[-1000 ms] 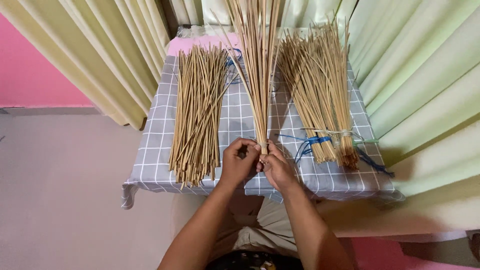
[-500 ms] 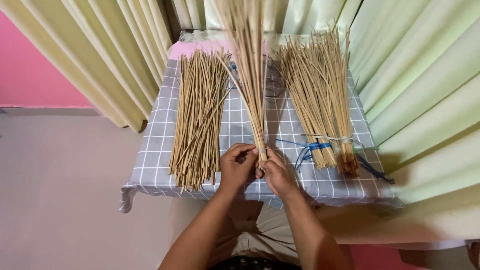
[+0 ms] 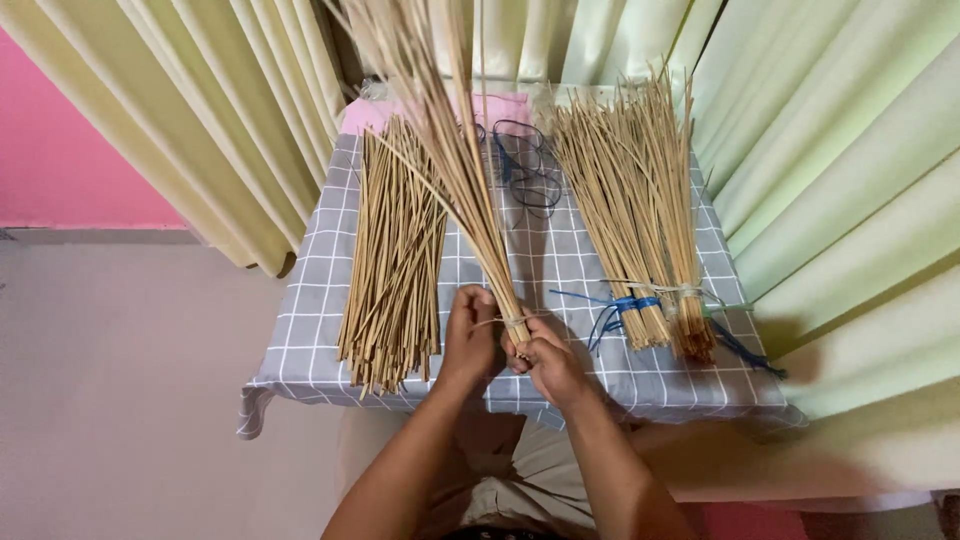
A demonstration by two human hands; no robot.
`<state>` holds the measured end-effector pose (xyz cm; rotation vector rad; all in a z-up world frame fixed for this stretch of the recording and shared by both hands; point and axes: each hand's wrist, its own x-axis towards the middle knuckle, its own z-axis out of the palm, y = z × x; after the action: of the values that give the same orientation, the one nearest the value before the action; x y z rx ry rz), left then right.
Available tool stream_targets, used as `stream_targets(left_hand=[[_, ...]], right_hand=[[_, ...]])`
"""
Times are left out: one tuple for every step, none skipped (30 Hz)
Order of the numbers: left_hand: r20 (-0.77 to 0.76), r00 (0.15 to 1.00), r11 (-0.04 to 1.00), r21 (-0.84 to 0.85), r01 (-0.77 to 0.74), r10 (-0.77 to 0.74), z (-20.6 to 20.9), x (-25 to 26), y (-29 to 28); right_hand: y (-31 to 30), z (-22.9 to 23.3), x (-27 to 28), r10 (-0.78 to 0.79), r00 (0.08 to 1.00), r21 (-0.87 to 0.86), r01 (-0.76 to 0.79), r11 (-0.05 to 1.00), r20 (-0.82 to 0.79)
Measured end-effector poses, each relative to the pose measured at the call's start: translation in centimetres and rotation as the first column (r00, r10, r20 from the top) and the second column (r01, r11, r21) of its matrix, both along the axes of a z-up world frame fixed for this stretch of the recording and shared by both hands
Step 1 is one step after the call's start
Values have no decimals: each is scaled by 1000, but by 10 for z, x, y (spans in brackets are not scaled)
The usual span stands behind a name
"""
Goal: Sorting and aligning thin wooden sticks into bundles on a table
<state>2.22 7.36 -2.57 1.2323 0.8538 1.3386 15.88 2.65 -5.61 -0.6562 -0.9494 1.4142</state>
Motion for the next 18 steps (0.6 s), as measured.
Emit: stream_targets(left_hand=[[70, 994, 996, 14, 84, -85, -12, 1, 5], [139, 976, 985, 34, 166, -170, -23, 3, 10], [138, 976, 986, 36, 165, -169, -31, 3, 13], [260, 944, 975, -32, 220, -205, -38, 3, 16], [380, 896, 954, -93, 285, -231, -45, 3, 18], [380, 895, 953, -92, 287, -233, -47, 2, 20], [331, 907, 952, -67, 298, -261, -50, 1, 22], [282, 916, 950, -43, 311, -287, -53, 0, 23], [281, 915, 949, -41, 311, -288, -48, 0, 21], [296, 911, 944, -70, 322, -288, -43, 0, 20], [311, 905, 937, -100, 334, -290, -38, 1, 18], [311, 904, 936, -99, 337, -293, -36, -1, 16], [278, 910, 938, -76, 339, -307, -34, -3, 14], [245, 915, 938, -53, 342, -320, -32, -5, 13], [245, 915, 938, -54, 343, -321, -27, -6, 11], [260, 902, 927, -59, 371, -344, -22, -7, 9], [276, 888, 916, -62, 397, -367, -17, -8, 8], [276, 888, 916, -61, 397, -367, -16, -7, 9]], right_hand=[[-2, 4, -1, -20, 999, -7, 20, 1000, 30], [-5, 8, -3, -40, 997, -14, 41, 999, 61], [-3, 2, -1, -39, 997, -12, 39, 999, 61], [-1, -2, 0, -23, 999, -6, 23, 1000, 29], [0, -7, 2, -11, 1000, -1, 11, 1000, -4], [1, -12, 4, -13, 1000, 0, 13, 1000, -4], [3, -17, 6, -21, 1000, -5, 21, 1000, -18], [5, -21, 8, -30, 999, -9, 30, 1000, -31], [7, -27, 9, -31, 999, -7, 31, 1000, -31], [10, -32, 9, -35, 998, -11, 34, 999, -46], [12, -38, 10, -41, 997, -16, 40, 999, -61], [8, -27, 8, -43, 997, -15, 42, 999, -61], [4, -16, 7, -40, 997, -21, 39, 999, -73], [1, -5, 5, -37, 996, -28, 35, 999, -85], [-1, -2, 4, -38, 996, -28, 36, 999, -84], [-3, 1, 3, -47, 994, -32, 44, 998, -95], [-4, 4, 2, -55, 993, -35, 52, 998, -105], [-3, 7, 2, -55, 993, -35, 52, 998, -104]])
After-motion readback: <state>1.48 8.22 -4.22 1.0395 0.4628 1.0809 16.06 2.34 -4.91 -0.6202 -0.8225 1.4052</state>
